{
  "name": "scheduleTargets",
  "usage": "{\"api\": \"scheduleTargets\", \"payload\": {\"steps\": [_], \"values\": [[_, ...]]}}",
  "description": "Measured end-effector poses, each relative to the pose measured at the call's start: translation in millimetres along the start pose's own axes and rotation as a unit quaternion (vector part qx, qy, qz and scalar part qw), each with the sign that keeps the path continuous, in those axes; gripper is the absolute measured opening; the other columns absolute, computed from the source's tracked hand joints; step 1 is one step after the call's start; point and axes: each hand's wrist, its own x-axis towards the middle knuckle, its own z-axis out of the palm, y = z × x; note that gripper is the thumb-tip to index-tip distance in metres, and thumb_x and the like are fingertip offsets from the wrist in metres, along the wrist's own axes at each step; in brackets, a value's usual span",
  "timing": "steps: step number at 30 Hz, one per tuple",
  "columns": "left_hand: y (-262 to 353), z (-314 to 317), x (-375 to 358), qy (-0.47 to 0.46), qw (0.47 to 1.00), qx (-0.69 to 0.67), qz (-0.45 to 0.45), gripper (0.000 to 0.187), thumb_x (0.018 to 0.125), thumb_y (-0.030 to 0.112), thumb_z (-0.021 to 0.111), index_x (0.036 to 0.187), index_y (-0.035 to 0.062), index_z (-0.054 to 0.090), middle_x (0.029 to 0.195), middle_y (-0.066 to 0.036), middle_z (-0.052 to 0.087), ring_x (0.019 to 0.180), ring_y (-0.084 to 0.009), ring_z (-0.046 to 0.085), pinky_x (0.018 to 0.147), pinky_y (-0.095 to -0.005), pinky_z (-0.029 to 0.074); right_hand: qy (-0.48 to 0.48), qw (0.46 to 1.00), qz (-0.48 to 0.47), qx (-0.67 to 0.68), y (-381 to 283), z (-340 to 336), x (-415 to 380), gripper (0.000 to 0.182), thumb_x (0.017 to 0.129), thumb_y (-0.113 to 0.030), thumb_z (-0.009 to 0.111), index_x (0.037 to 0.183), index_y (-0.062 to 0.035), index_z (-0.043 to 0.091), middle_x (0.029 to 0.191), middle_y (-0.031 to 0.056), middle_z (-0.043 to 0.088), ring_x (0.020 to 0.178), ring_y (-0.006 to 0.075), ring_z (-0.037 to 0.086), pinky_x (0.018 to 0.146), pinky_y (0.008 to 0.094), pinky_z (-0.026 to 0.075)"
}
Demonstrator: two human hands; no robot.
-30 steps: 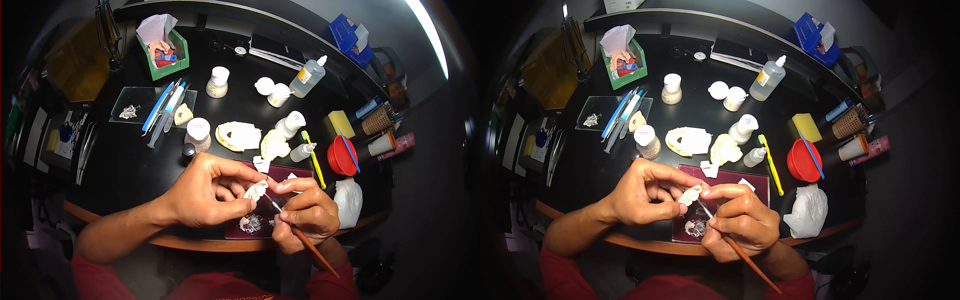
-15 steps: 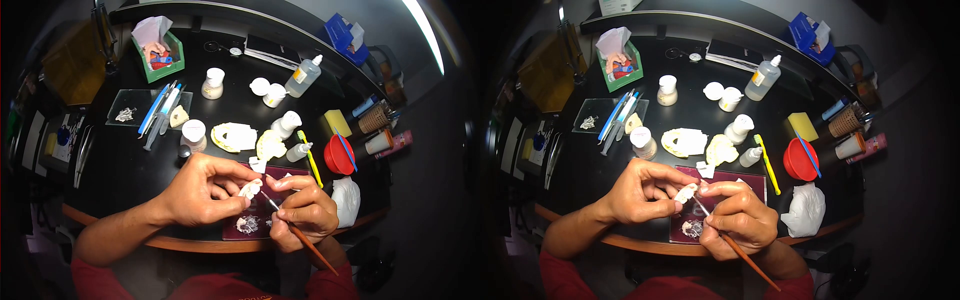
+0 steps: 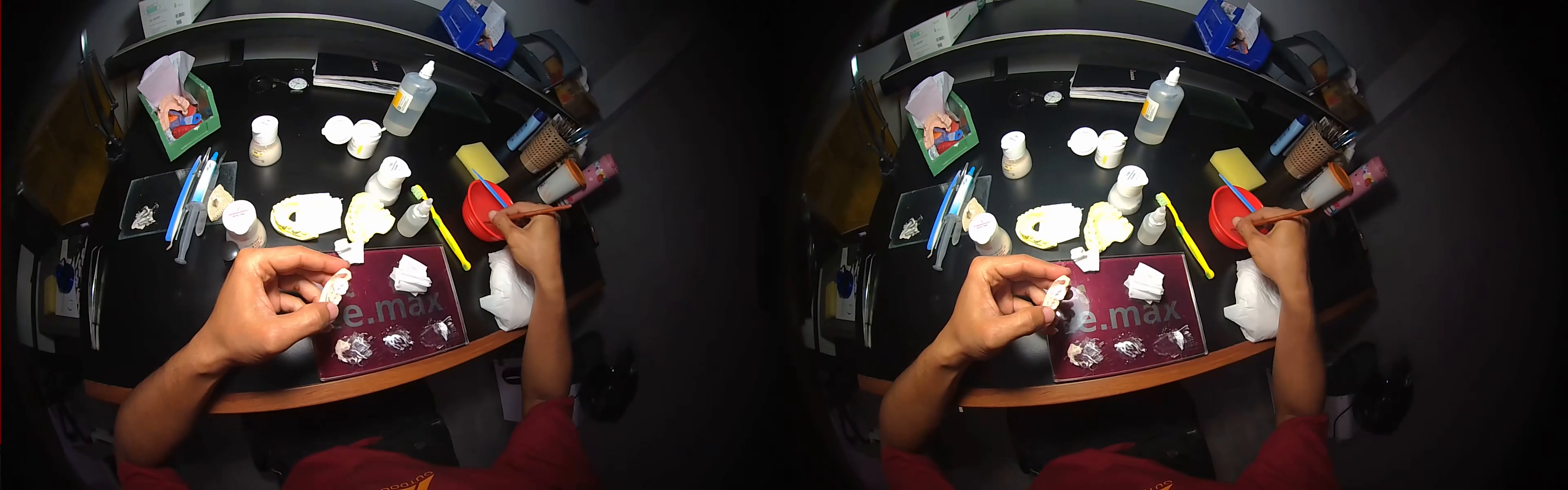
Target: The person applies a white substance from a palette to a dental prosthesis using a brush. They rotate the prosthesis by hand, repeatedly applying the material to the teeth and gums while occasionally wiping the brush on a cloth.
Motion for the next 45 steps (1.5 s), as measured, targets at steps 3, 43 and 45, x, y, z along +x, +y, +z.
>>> {"api": "scheduleTargets", "payload": {"steps": [3, 43, 45], "values": [[-1, -2, 1, -0.006, 1.0, 0.0, -0.001, 0.042, 0.085, -0.011, 0.07, 0.126, -0.0141, 0.063, 0.109, -0.018, 0.072, 0.088, -0.016, 0.073, 0.079, -0.0298, 0.064, 0.051, 0.998, -0.005, 0.035, -5, -24, -11, 0.013, 0.087, -0.01, 0.081, 0.085, 0.0017, 0.077, 0.072, 0.0022, 0.069, 0.068, 0.0076, 0.058, 0.062, 0.0287, 0.045], [6, -3, -1, -0.007, 0.998, -0.042, 0.042, 0.044, 0.084, -0.005, 0.08, 0.125, -0.0107, 0.066, 0.11, -0.015, 0.072, 0.091, -0.0124, 0.072, 0.073, -0.0212, 0.062, -0.052, 0.848, -0.333, 0.409, -149, 74, -69, 0.024, 0.067, 0.012, 0.066, 0.086, -0.0006, 0.059, 0.079, 0.0106, 0.061, 0.098, 0.0382, 0.072, 0.081, 0.0446, 0.062], [6, -2, -2, -0.004, 0.998, -0.042, 0.039, 0.044, 0.084, -0.006, 0.08, 0.125, -0.011, 0.066, 0.11, -0.016, 0.072, 0.091, -0.0133, 0.073, 0.073, -0.0215, 0.063, -0.051, 0.85, -0.342, 0.398, -150, 73, -69, 0.025, 0.067, 0.012, 0.067, 0.086, -0.001, 0.059, 0.079, 0.0101, 0.061, 0.095, 0.0376, 0.072, 0.08, 0.0442, 0.062]]}}
